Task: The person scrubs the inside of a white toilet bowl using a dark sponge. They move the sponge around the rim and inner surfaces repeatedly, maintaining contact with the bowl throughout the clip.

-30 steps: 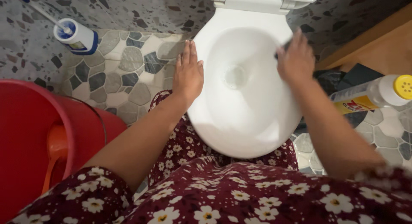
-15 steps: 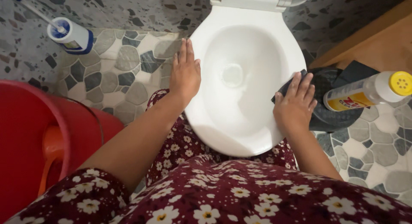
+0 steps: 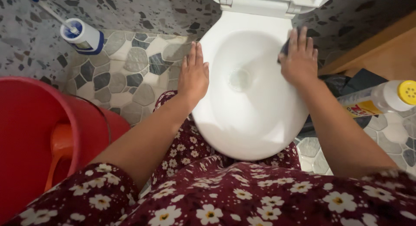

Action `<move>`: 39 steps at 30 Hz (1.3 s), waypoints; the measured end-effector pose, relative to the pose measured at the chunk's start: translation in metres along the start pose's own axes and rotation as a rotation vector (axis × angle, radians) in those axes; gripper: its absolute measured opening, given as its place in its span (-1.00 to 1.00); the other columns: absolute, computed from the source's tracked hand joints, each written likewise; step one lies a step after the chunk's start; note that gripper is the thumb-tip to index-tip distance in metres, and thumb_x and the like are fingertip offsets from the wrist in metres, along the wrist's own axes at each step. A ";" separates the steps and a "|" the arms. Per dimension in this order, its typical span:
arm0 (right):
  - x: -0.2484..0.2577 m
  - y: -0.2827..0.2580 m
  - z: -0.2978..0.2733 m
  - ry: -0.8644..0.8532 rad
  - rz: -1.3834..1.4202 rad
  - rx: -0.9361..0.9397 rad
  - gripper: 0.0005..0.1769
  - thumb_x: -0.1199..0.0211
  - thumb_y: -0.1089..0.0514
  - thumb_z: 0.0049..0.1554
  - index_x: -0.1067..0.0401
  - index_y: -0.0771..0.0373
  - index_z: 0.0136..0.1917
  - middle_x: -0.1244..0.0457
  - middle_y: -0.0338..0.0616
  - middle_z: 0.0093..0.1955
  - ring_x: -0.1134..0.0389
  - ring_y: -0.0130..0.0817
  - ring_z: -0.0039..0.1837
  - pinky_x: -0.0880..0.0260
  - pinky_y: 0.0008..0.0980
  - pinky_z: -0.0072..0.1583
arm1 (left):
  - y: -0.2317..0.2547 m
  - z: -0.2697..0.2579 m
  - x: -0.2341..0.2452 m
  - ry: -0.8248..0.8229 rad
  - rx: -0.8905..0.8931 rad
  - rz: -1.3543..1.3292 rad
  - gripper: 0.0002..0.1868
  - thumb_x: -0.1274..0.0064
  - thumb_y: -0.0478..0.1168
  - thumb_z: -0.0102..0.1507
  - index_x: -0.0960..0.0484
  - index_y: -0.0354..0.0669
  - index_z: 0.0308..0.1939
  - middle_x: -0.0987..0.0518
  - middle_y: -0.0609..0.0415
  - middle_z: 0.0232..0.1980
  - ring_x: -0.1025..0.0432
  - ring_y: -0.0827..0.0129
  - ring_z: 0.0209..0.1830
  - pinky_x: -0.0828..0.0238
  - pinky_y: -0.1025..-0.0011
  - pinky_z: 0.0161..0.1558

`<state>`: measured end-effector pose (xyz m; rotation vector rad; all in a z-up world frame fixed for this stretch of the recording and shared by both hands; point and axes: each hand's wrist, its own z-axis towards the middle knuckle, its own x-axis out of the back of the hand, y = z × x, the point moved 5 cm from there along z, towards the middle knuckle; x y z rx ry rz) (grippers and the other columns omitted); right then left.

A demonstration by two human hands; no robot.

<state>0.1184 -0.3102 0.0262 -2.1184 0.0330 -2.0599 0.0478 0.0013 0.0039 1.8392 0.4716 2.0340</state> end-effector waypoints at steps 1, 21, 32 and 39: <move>0.004 -0.004 -0.015 0.008 -0.049 0.039 -0.07 -0.06 -0.13 0.25 0.23 0.19 0.72 0.37 0.14 0.75 0.31 0.22 0.68 0.23 0.25 0.55 | 0.001 0.000 0.002 0.021 -0.020 -0.005 -0.33 0.24 -0.10 0.48 0.06 -0.26 0.60 0.06 -0.14 0.67 -0.07 -0.15 0.57 0.04 0.08 0.55; -0.053 -0.136 -0.169 -0.840 0.291 0.260 -0.21 0.37 -0.36 0.30 0.12 0.06 0.65 0.19 -0.15 0.70 0.18 -0.11 0.67 0.18 -0.16 0.59 | 0.003 -0.001 0.002 -0.012 -0.008 -0.021 -0.37 0.20 -0.12 0.47 -0.02 -0.05 0.61 0.07 -0.04 0.68 -0.08 -0.27 0.52 -0.13 0.00 0.44; 0.023 -0.013 -0.081 -0.265 -0.388 0.309 -0.34 0.16 -0.14 0.27 0.04 -0.03 0.60 0.36 -0.16 0.73 0.49 -0.04 0.70 0.45 0.35 0.51 | 0.004 0.000 0.004 -0.055 0.034 0.009 -0.37 0.24 -0.10 0.47 0.01 -0.01 0.61 0.09 0.02 0.68 -0.05 -0.21 0.53 -0.07 0.02 0.47; 0.001 -0.014 -0.013 0.124 -0.012 0.160 -0.21 0.00 -0.08 0.29 0.08 0.10 0.70 0.32 0.12 0.73 0.37 0.30 0.67 0.36 0.43 0.52 | 0.003 -0.002 0.004 -0.041 0.035 0.019 -0.38 0.24 -0.09 0.48 -0.01 0.01 0.62 0.07 0.03 0.68 -0.08 -0.20 0.53 -0.10 0.01 0.46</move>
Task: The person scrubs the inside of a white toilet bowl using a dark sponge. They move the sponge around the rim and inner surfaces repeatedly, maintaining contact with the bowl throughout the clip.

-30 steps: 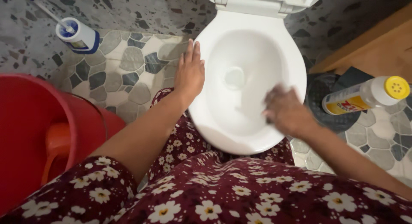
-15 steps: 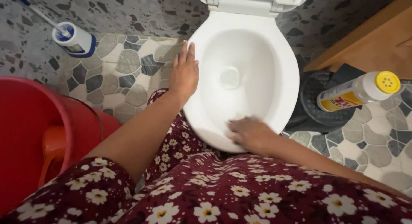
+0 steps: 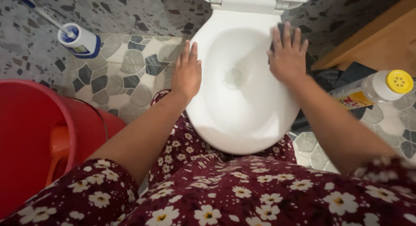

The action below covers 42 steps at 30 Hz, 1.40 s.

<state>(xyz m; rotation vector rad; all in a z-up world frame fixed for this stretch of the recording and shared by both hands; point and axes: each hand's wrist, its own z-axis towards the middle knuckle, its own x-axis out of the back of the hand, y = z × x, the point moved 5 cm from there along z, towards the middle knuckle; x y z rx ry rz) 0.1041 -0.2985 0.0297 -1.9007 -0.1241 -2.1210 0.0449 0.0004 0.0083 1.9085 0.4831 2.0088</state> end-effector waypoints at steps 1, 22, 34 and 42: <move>0.001 -0.001 -0.012 0.016 -0.026 -0.018 -0.19 -0.02 -0.09 0.29 0.09 0.13 0.70 0.33 0.14 0.74 0.37 0.32 0.68 0.34 0.42 0.52 | 0.000 0.000 0.001 0.003 -0.005 -0.005 -0.38 0.24 -0.09 0.48 -0.02 0.02 0.61 0.07 0.03 0.68 -0.08 -0.21 0.53 -0.10 0.02 0.47; -0.017 0.025 0.037 -0.063 0.081 -0.136 -0.16 -0.04 -0.06 0.36 0.19 0.24 0.73 0.18 0.28 0.68 -0.02 0.42 0.51 -0.04 0.23 0.45 | -0.002 0.002 -0.001 0.045 -0.052 -0.015 -0.37 0.22 -0.11 0.48 0.00 -0.05 0.62 0.08 -0.02 0.67 -0.10 -0.24 0.52 -0.09 0.00 0.48; 0.005 -0.007 -0.135 -0.094 0.056 -0.324 -0.12 -0.06 -0.03 0.29 0.22 0.30 0.69 0.40 0.34 0.71 0.36 0.42 0.66 0.23 0.35 0.51 | 0.005 0.001 0.004 -0.052 0.026 -0.008 -0.35 0.23 -0.10 0.47 0.03 0.00 0.62 0.14 0.05 0.69 -0.06 -0.26 0.53 -0.11 0.02 0.46; -0.039 0.009 0.045 -0.015 -0.081 -0.300 -0.14 -0.02 -0.06 0.36 0.27 0.31 0.71 0.43 0.28 0.72 0.43 0.39 0.67 0.42 0.38 0.57 | -0.003 0.004 -0.005 0.025 -0.033 0.024 -0.37 0.25 -0.09 0.48 0.02 -0.02 0.62 0.10 -0.01 0.68 -0.09 -0.22 0.53 -0.05 0.02 0.49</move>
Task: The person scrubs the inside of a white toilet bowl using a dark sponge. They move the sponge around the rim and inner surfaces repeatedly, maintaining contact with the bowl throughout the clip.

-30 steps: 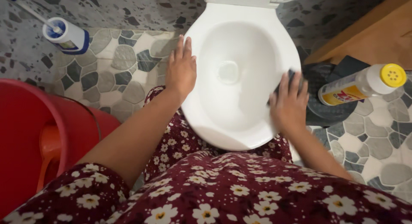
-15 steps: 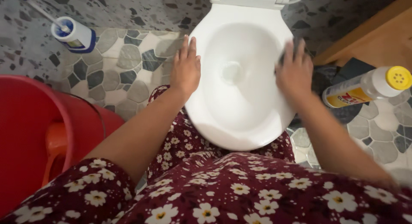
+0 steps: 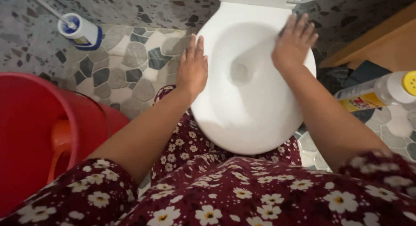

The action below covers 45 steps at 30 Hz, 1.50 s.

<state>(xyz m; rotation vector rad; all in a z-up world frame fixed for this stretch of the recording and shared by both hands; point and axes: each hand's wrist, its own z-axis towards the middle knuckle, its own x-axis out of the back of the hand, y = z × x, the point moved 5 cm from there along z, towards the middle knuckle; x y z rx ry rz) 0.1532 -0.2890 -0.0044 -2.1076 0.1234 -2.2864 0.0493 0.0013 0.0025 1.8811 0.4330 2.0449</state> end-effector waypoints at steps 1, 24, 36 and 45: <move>-0.008 -0.008 0.011 0.016 -0.019 -0.033 -0.13 -0.02 -0.08 0.34 0.29 0.30 0.69 0.45 0.26 0.70 0.47 0.38 0.66 0.44 0.37 0.56 | 0.001 0.000 0.000 0.033 -0.028 -0.004 -0.36 0.25 -0.10 0.48 0.01 -0.04 0.62 0.09 -0.02 0.68 -0.11 -0.21 0.53 -0.06 0.02 0.51; 0.003 -0.031 -0.040 0.137 -0.696 0.625 -0.13 -0.01 -0.20 0.20 0.03 0.04 0.71 0.33 -0.10 0.79 0.43 -0.10 0.73 0.53 0.35 0.50 | -0.001 0.001 -0.002 0.054 -0.044 -0.012 -0.35 0.20 -0.09 0.48 0.02 -0.04 0.62 0.05 -0.08 0.67 -0.14 -0.28 0.50 -0.11 0.00 0.47; 0.061 -0.050 -0.211 -0.958 -0.279 0.570 -0.55 0.06 -0.22 0.33 -0.41 -0.04 0.33 -0.31 -0.19 0.34 -0.29 -0.22 0.37 0.02 0.10 0.56 | -0.001 0.002 -0.005 0.018 -0.027 -0.017 -0.37 0.24 -0.09 0.49 0.01 -0.09 0.62 0.08 -0.09 0.67 -0.09 -0.24 0.53 -0.04 0.01 0.51; 0.010 -0.035 -0.159 -0.859 -0.354 0.676 -0.60 -0.03 0.03 0.24 -0.42 -0.12 0.32 -0.20 -0.28 0.44 -0.13 -0.25 0.50 0.36 0.39 0.55 | 0.002 0.003 0.003 -0.060 0.052 -0.029 -0.36 0.24 -0.08 0.48 0.03 -0.02 0.61 0.09 -0.02 0.68 -0.07 -0.26 0.52 -0.07 0.01 0.47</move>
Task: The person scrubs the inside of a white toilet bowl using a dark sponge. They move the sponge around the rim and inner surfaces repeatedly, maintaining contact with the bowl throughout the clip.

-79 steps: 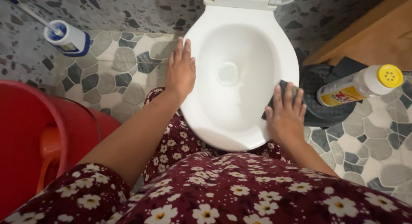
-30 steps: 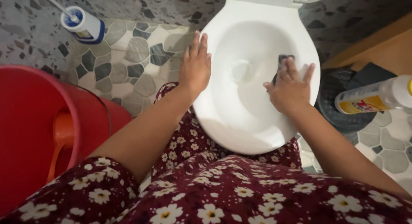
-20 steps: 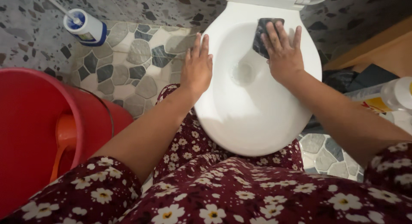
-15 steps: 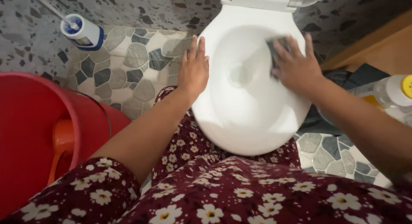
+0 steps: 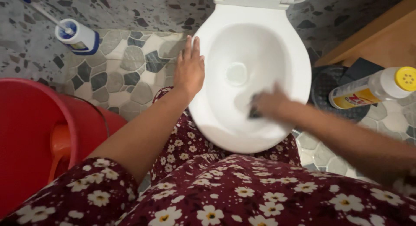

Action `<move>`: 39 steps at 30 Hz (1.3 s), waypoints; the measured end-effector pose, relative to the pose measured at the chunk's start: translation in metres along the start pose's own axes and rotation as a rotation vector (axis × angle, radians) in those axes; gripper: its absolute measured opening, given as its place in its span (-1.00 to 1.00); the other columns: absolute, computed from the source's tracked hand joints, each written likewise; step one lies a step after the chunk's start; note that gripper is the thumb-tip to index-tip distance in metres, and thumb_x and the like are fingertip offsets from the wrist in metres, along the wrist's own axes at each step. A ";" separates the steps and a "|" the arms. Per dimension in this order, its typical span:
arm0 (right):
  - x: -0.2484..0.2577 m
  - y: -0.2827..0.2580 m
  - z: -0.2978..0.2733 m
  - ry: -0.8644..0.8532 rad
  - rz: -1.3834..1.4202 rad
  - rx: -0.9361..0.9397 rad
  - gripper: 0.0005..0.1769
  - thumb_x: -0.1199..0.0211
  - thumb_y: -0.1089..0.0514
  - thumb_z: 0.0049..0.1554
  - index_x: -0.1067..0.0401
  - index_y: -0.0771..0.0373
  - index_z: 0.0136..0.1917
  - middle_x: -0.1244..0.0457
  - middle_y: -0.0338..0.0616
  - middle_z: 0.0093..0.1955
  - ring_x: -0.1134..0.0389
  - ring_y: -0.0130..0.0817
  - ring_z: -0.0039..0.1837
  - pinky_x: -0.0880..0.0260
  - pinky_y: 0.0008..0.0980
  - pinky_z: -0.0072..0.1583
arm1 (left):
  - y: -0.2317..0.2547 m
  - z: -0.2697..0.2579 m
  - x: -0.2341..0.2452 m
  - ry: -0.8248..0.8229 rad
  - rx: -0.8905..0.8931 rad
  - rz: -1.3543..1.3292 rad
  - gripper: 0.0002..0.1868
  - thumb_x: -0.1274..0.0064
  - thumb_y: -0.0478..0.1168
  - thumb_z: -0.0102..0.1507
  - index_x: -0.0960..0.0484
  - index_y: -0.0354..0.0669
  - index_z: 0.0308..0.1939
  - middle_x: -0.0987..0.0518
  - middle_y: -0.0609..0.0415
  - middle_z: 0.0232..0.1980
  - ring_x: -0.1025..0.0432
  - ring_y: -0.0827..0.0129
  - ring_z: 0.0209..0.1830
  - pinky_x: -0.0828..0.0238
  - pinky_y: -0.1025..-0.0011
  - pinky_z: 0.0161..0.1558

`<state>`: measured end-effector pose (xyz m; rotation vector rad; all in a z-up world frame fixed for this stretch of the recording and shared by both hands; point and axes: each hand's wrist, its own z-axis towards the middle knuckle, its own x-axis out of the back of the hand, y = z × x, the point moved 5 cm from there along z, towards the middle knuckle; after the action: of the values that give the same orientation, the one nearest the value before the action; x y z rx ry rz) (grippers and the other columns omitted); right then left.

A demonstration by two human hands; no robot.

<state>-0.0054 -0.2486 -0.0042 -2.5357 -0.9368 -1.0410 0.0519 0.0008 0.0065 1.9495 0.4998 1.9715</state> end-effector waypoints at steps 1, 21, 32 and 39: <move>0.005 0.027 0.019 0.027 -0.263 -0.109 -0.56 0.00 -0.04 0.34 -0.42 0.13 0.39 -0.25 -0.12 0.44 -0.15 -0.16 0.55 0.31 0.44 0.58 | 0.001 0.000 0.001 0.020 -0.015 0.004 -0.36 0.24 -0.08 0.48 0.03 -0.02 0.62 0.08 -0.03 0.68 -0.09 -0.25 0.52 -0.08 0.02 0.48; -0.049 -0.004 0.062 -0.024 0.013 0.034 -0.53 0.07 0.05 0.32 -0.28 0.37 0.38 -0.12 0.24 0.48 -0.18 0.09 0.48 -0.24 0.07 0.43 | 0.004 -0.001 0.006 -0.038 0.044 0.020 -0.35 0.27 -0.05 0.48 0.09 0.08 0.63 0.14 0.06 0.69 -0.03 -0.22 0.55 -0.04 0.03 0.48; -0.036 -0.061 0.056 -0.019 0.756 0.181 -0.15 0.14 0.15 0.27 0.45 0.12 0.70 0.28 0.38 0.67 -0.05 0.20 0.53 0.01 -0.10 0.54 | 0.002 -0.004 0.005 0.029 -0.033 0.045 -0.36 0.26 -0.07 0.51 0.07 0.02 0.64 0.11 -0.03 0.69 -0.06 -0.27 0.54 -0.05 0.00 0.51; -0.026 -0.043 0.062 -0.129 0.356 0.057 -0.17 0.09 0.18 0.25 0.34 0.45 0.66 0.07 0.35 0.61 -0.15 0.16 0.52 -0.18 -0.05 0.49 | -0.003 0.000 -0.003 0.045 -0.050 0.025 -0.35 0.25 -0.07 0.49 0.07 -0.01 0.63 0.11 -0.07 0.68 -0.07 -0.29 0.52 -0.06 0.00 0.49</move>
<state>-0.0138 -0.2005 -0.0678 -2.6154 -0.5050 -0.7432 0.0516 0.0025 0.0024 1.8938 0.4354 2.0271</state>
